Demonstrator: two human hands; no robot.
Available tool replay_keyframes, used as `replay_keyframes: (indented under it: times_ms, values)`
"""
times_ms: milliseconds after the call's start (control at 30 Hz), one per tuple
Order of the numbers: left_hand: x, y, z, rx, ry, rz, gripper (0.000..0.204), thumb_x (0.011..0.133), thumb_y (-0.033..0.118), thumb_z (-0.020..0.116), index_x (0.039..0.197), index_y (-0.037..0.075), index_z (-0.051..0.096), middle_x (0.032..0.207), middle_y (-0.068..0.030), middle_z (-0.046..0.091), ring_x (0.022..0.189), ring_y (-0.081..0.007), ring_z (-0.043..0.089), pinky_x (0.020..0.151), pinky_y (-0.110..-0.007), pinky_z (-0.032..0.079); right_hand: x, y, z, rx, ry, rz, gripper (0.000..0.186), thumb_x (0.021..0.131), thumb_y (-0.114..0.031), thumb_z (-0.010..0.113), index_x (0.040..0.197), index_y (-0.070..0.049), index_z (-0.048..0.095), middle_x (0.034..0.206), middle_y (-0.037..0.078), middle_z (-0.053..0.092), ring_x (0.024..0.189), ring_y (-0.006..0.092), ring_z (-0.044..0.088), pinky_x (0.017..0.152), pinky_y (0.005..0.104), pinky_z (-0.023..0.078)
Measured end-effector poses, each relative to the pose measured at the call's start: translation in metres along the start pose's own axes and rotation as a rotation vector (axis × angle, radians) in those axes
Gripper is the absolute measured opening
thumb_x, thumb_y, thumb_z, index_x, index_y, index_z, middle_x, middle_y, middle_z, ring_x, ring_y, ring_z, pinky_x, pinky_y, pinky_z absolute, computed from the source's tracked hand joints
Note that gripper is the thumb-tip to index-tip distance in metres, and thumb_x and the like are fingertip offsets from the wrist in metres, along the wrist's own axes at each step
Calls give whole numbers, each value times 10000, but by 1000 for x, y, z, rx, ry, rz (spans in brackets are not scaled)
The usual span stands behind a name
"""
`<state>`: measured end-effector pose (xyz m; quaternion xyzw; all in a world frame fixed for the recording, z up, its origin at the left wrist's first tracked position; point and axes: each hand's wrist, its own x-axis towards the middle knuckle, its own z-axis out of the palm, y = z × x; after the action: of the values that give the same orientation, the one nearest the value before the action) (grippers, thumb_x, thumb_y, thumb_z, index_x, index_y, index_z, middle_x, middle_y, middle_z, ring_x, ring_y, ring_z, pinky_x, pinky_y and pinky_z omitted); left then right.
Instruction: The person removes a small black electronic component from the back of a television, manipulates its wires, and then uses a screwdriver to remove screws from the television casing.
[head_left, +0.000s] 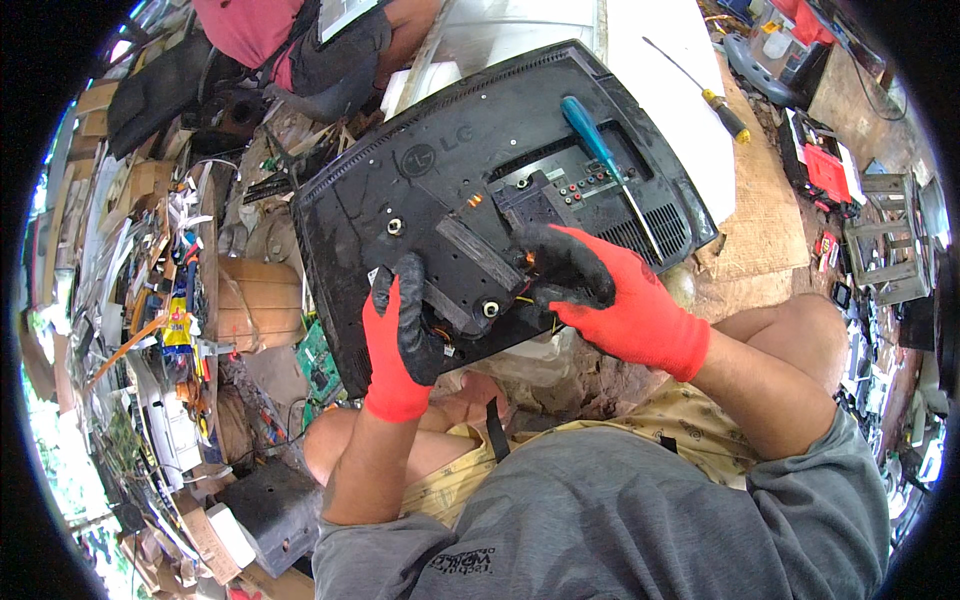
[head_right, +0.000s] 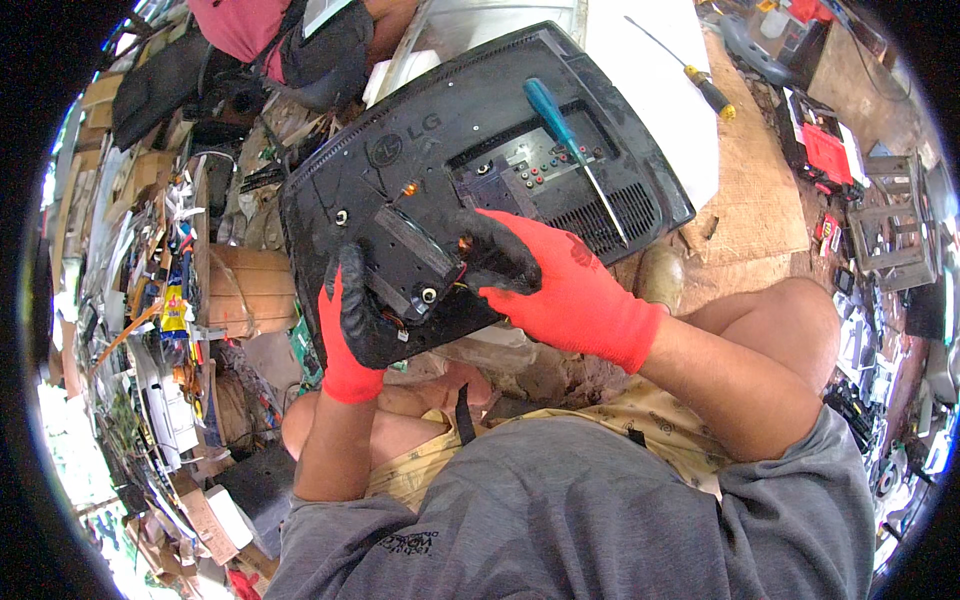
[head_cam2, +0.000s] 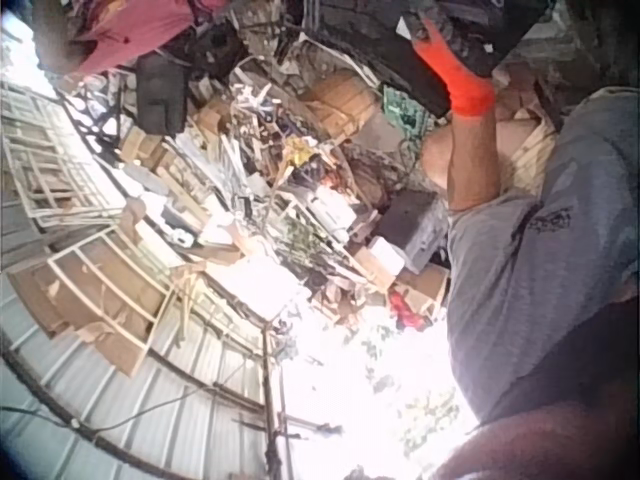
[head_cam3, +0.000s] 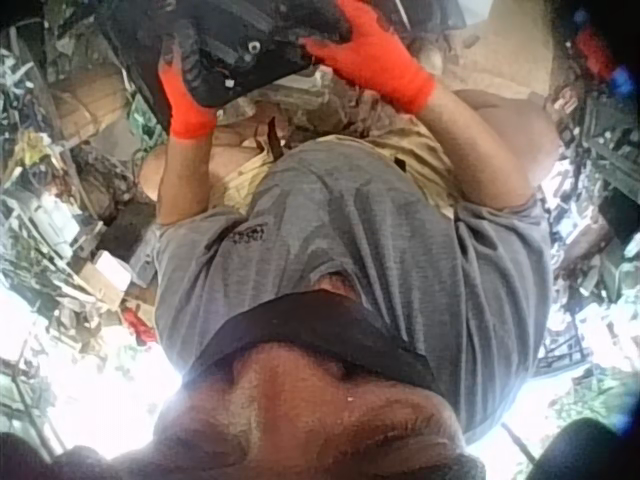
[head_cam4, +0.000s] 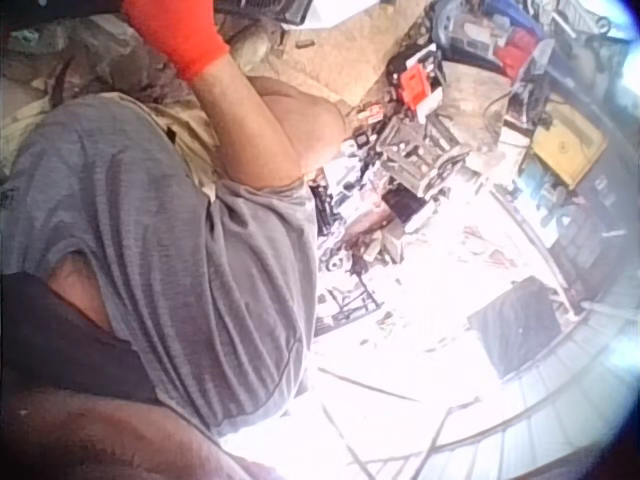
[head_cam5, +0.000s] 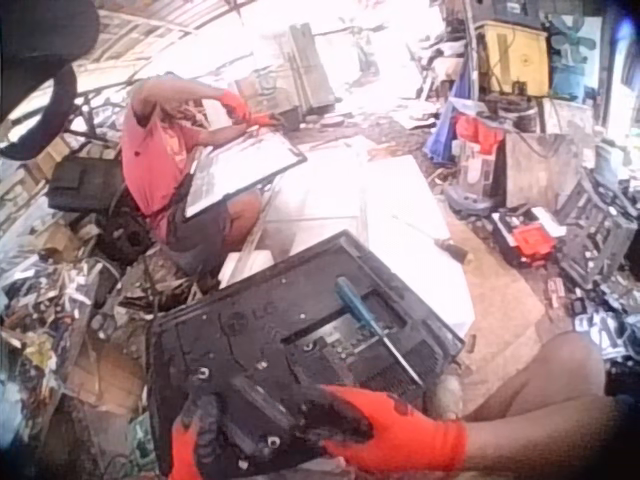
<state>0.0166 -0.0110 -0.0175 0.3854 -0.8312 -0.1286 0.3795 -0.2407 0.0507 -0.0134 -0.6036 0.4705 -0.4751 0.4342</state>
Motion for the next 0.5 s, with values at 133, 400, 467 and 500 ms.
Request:
replay_keyframes:
  times_ms: [133,400,467,500]
  values:
    - [2,14,1,-240,-5,-264,319,1055,242,512,1165,-35,627,1045,-112,697,908,-152,640,802,-320,514,0,-6,-5,-18,-58,43,495,791,-52,753,1257,-25,587,1089,161,690,1041,285,680,913,369,519]
    - [0,3,-1,-390,-97,-261,374,1085,236,423,1311,-26,565,1198,-145,665,1032,-187,628,924,-349,494,2,0,-2,116,-66,58,320,804,-49,727,1102,-41,610,932,127,672,835,232,668,776,348,521]
    - [5,10,-1,-474,-118,-399,404,1090,255,410,1336,-31,552,1232,-145,657,1055,-180,619,949,-350,488,1,-4,-3,136,-95,94,329,793,28,708,1104,-26,615,999,79,645,941,158,628,859,298,496]
    - [7,14,-1,-563,-122,-548,419,1091,274,408,1334,-35,552,1233,-138,656,1054,-169,613,949,-345,486,1,-7,-3,147,-111,111,339,787,67,698,1105,-19,617,1033,55,632,994,121,607,901,273,483]
